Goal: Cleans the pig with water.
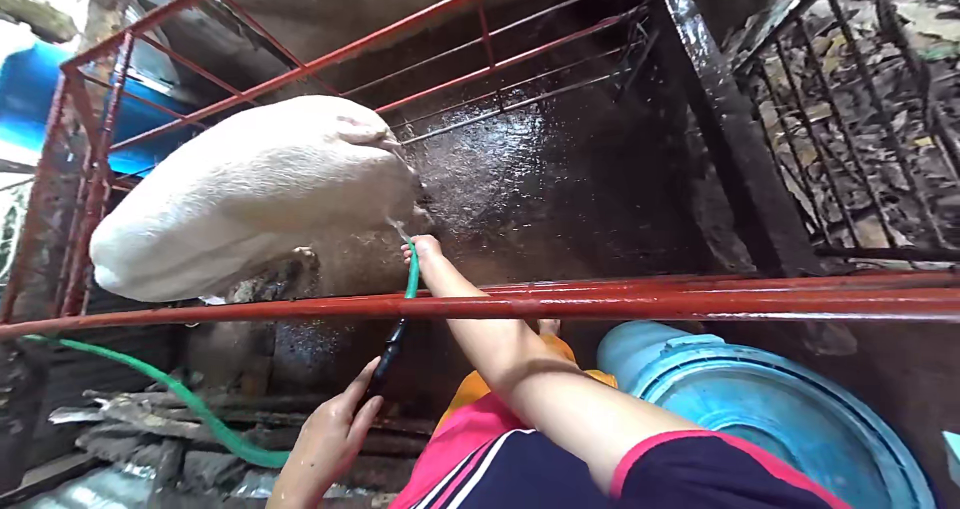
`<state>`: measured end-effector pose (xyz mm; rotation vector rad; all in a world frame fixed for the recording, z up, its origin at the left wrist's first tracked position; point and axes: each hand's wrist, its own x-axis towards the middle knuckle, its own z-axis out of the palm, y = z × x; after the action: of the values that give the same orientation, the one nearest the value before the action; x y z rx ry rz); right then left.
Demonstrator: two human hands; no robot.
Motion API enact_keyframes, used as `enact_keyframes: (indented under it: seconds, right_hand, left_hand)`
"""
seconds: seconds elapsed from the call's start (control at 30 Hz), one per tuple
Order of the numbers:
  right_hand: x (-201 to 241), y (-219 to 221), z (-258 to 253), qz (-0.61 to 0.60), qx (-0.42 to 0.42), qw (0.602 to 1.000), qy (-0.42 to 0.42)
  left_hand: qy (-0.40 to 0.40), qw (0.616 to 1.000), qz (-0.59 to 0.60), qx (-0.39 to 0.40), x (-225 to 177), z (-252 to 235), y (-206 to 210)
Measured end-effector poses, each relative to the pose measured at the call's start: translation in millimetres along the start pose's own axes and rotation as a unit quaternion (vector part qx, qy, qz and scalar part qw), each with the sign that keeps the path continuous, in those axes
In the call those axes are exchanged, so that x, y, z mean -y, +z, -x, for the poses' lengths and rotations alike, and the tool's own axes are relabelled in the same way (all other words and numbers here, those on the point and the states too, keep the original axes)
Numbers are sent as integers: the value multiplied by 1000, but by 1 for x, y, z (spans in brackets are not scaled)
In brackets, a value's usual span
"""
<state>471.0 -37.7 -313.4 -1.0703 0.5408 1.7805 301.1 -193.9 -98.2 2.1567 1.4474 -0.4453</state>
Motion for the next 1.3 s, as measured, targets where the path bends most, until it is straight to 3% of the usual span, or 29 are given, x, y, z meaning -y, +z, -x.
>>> enact_keyframes:
  seconds: [0.13,0.23,0.37,0.5,0.77,0.97,1.17,1.3]
  right_hand:
    - [-4,-14,1,-16,-59,998,18]
    - [-1,-34,-4,-28,-90,995,18]
    - [11,-49,-8,-60,-62,996,-25]
    - [29,-46,-2,-99,13,992,-80]
    - [23,-44,-2,-75,20,997,-28]
    - [36,-25,6,-93,95,989,-69]
    - [36,-26,-6,-122,30,991,-41]
    - [52,-19,-6,-119,72,987,-78]
  left_hand:
    - [-24,999,-13,17,-8,-10,-6]
    - [-63,995,-21,75,-22,-24,-13]
    - [-58,990,-57,113,-35,-33,-11]
    - [-24,995,-53,82,-34,-29,-2]
    - [-3,997,-46,63,-28,-22,-3]
    - [25,999,-40,0,-25,-15,7]
    - [-25,998,-46,40,-33,-33,-4]
    - [2,999,-38,18,-33,-38,-3]
